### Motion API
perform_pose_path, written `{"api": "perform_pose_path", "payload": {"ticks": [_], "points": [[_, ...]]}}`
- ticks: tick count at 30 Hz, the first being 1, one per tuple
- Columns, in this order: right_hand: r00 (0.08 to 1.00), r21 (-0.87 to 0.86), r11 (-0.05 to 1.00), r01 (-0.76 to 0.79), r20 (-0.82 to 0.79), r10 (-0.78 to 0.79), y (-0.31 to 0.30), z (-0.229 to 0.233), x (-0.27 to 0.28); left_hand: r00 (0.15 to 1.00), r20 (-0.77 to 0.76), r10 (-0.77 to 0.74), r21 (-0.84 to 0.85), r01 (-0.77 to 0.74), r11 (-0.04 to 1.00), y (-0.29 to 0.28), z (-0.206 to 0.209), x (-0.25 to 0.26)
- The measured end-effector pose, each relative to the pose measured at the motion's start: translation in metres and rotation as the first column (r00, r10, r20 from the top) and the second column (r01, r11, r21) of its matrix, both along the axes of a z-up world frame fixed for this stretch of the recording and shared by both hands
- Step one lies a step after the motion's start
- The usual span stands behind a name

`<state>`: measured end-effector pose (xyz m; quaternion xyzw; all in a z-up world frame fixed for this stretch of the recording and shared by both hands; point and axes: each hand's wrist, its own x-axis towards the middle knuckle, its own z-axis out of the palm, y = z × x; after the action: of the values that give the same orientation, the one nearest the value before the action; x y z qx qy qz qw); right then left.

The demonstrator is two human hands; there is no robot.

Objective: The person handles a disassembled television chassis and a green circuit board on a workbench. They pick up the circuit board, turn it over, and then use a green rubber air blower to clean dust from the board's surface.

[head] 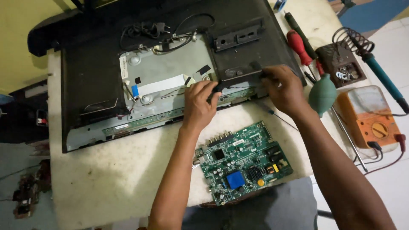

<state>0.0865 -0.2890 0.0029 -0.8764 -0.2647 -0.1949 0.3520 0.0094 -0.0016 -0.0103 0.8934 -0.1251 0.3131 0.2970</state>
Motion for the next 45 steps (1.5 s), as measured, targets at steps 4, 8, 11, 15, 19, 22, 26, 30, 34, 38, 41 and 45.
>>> {"api": "perform_pose_path", "payload": {"ticks": [4, 8, 11, 15, 19, 22, 26, 30, 34, 38, 41, 45], "points": [[1.0, 0.095, 0.995, -0.015, -0.016, 0.017, 0.005, 0.008, -0.019, 1.0, 0.031, -0.002, -0.032, 0.003, 0.999, -0.003, 0.001, -0.003], [0.997, 0.164, 0.986, 0.006, -0.073, 0.006, 0.002, 0.01, -0.031, 0.999, 0.015, -0.047, -0.025, 0.048, 0.999, -0.006, 0.002, -0.006], [1.0, 0.14, 0.99, 0.022, -0.007, -0.021, -0.005, -0.006, -0.027, 0.997, 0.063, -0.043, -0.039, 0.045, 0.998, -0.009, -0.001, -0.003], [0.99, 0.141, 0.99, 0.007, 0.14, -0.027, 0.0, -0.009, -0.016, 0.994, 0.108, -0.032, -0.064, 0.04, 0.997, -0.011, -0.009, 0.002], [0.99, 0.113, 0.993, 0.039, 0.128, -0.053, 0.002, -0.015, -0.014, 0.995, 0.068, -0.066, -0.11, 0.074, 0.991, -0.01, 0.0, -0.002], [0.992, 0.139, 0.99, 0.008, 0.12, -0.025, 0.009, -0.011, -0.014, 0.995, -0.003, -0.099, -0.12, 0.098, 0.988, -0.008, 0.009, -0.007], [0.985, 0.133, 0.991, 0.006, 0.168, -0.029, 0.005, -0.017, -0.015, 0.989, 0.124, -0.084, 0.061, 0.077, 0.995, -0.001, 0.004, -0.004], [0.979, 0.111, 0.993, 0.035, 0.194, -0.056, -0.004, -0.035, -0.016, 0.982, 0.124, -0.145, 0.045, 0.141, 0.989, 0.0, 0.009, -0.006], [0.972, 0.096, 0.994, 0.06, 0.222, -0.081, 0.0, -0.034, -0.013, 0.982, 0.122, -0.143, 0.001, 0.144, 0.99, 0.001, -0.005, 0.0], [0.974, 0.144, 0.99, -0.002, 0.224, -0.03, 0.002, -0.028, -0.015, 0.979, 0.161, -0.129, 0.036, 0.125, 0.992, 0.0, -0.007, 0.002], [0.971, 0.157, 0.988, 0.005, 0.234, -0.042, 0.007, -0.026, -0.016, 0.981, 0.158, -0.113, 0.028, 0.11, 0.994, -0.002, -0.007, 0.002], [0.963, 0.167, 0.986, 0.022, 0.261, -0.066, 0.007, -0.031, -0.012, 0.984, 0.135, -0.113, 0.001, 0.114, 0.994, -0.005, 0.007, -0.004]]}}
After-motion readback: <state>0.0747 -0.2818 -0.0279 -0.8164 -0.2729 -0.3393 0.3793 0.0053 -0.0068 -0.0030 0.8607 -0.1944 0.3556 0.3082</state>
